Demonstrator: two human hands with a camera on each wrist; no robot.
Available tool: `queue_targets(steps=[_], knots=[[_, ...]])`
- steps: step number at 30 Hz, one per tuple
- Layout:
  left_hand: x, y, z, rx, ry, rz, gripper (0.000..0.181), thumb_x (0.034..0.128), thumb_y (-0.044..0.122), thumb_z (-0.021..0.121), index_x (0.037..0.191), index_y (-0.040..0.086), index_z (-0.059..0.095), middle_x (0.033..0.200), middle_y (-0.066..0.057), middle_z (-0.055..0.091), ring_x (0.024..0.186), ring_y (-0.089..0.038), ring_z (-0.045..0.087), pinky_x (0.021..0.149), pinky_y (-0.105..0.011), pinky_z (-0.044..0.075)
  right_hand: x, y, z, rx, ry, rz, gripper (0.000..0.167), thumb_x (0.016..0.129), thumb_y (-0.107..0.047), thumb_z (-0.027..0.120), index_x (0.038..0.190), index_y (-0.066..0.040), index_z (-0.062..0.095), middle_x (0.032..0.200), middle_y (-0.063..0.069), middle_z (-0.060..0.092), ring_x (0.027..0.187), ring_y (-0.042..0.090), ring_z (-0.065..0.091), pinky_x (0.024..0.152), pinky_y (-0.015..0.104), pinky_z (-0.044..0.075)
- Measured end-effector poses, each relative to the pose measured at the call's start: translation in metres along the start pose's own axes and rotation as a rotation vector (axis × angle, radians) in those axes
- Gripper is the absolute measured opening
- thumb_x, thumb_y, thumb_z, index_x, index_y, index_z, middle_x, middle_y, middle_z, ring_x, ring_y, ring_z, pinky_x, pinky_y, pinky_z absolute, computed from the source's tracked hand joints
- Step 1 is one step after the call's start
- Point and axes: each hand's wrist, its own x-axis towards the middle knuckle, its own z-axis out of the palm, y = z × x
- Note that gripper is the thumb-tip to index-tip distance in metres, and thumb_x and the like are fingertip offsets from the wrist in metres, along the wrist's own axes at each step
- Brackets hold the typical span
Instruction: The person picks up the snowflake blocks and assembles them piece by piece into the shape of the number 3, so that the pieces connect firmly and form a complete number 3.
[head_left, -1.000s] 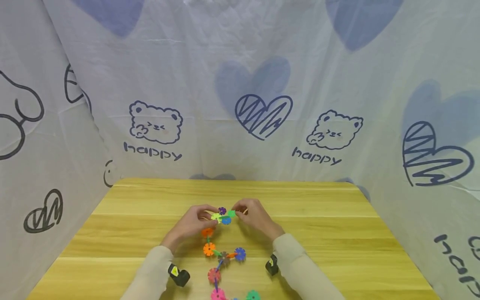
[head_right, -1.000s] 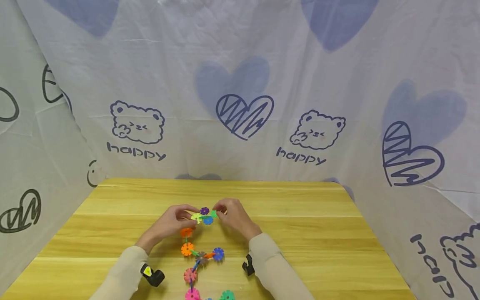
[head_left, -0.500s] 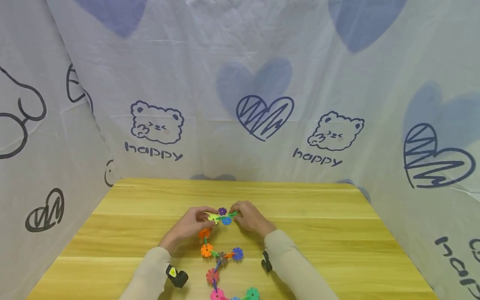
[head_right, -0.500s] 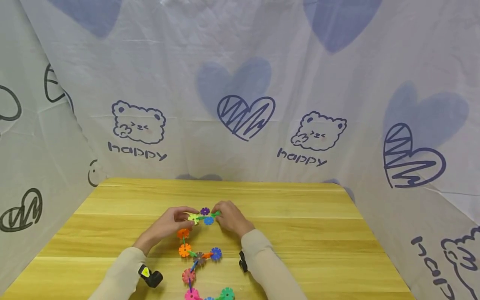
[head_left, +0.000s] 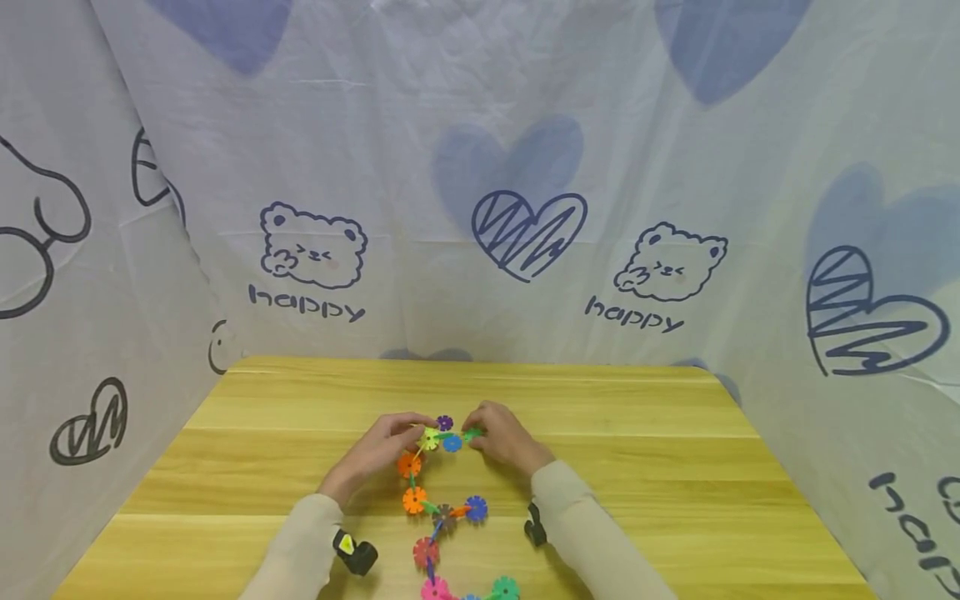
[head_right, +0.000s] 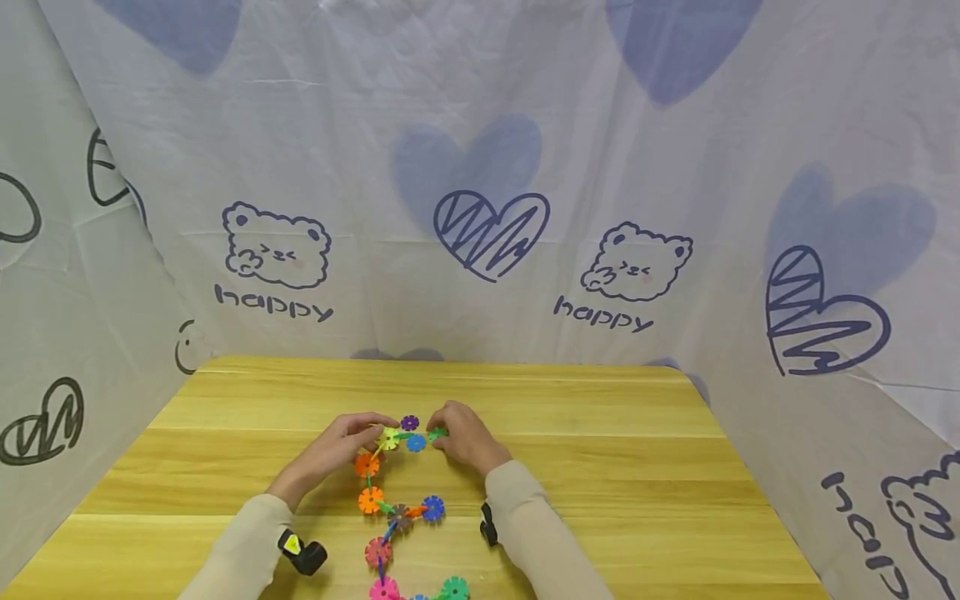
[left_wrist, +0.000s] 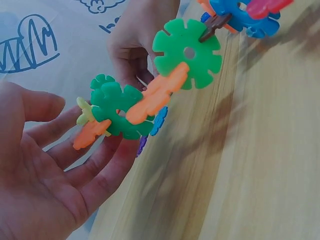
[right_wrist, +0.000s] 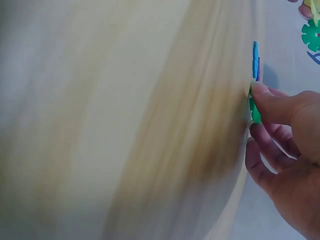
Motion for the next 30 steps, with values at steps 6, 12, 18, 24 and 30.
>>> queue_targets(steps=[6, 12, 18, 24, 30], knots=[[0.002, -0.001, 0.001, -0.033, -0.004, 0.011, 0.037, 0.1068, 0.022, 0.056, 0.137, 0.000, 0.061, 0.121, -0.023, 0.074, 0.110, -0.029, 0.070, 0.097, -0.045, 0.055, -0.003, 0.004, -0.004, 0.053, 0.005, 0.037, 0.020, 0.088, -0.012, 0.082, 0.106, -0.005, 0.078, 0.095, 0.009, 0.069, 0.088, 0.019, 0.062, 0.078, 0.031, 0.054], [0.003, -0.002, 0.003, -0.050, -0.009, 0.008, 0.033, 0.1061, 0.019, 0.058, 0.133, -0.001, 0.062, 0.100, -0.028, 0.076, 0.086, -0.021, 0.072, 0.080, -0.033, 0.054, -0.008, 0.010, -0.004, 0.107, 0.019, 0.067, 0.016, 0.088, -0.015, 0.082, 0.102, -0.008, 0.078, 0.094, 0.005, 0.072, 0.086, 0.014, 0.061, 0.077, 0.029, 0.054], [0.002, -0.001, 0.005, -0.082, 0.008, -0.011, 0.029, 0.1062, 0.017, 0.057, 0.128, -0.001, 0.063, 0.099, -0.028, 0.076, 0.084, -0.024, 0.073, 0.075, -0.029, 0.054, -0.013, 0.012, -0.007, 0.156, 0.023, 0.083, 0.013, 0.093, -0.010, 0.076, 0.105, -0.007, 0.078, 0.092, 0.005, 0.073, 0.082, 0.013, 0.062, 0.074, 0.028, 0.055], [0.001, 0.002, 0.005, -0.069, 0.018, 0.003, 0.027, 0.1064, 0.015, 0.056, 0.127, -0.002, 0.064, 0.094, -0.028, 0.077, 0.089, -0.030, 0.075, 0.076, -0.030, 0.053, -0.015, 0.009, -0.013, 0.215, 0.032, 0.095, 0.018, 0.098, -0.004, 0.066, 0.114, -0.003, 0.075, 0.091, 0.006, 0.071, 0.076, 0.011, 0.058, 0.069, 0.023, 0.052], [0.001, 0.004, 0.006, -0.063, 0.029, -0.014, 0.027, 0.1060, 0.016, 0.058, 0.126, 0.000, 0.065, 0.092, -0.025, 0.078, 0.090, -0.030, 0.075, 0.073, -0.030, 0.052, -0.016, 0.004, -0.019, 0.292, 0.029, 0.120, 0.016, 0.100, -0.007, 0.064, 0.113, -0.004, 0.073, 0.090, 0.007, 0.072, 0.073, 0.014, 0.063, 0.065, 0.021, 0.053]])
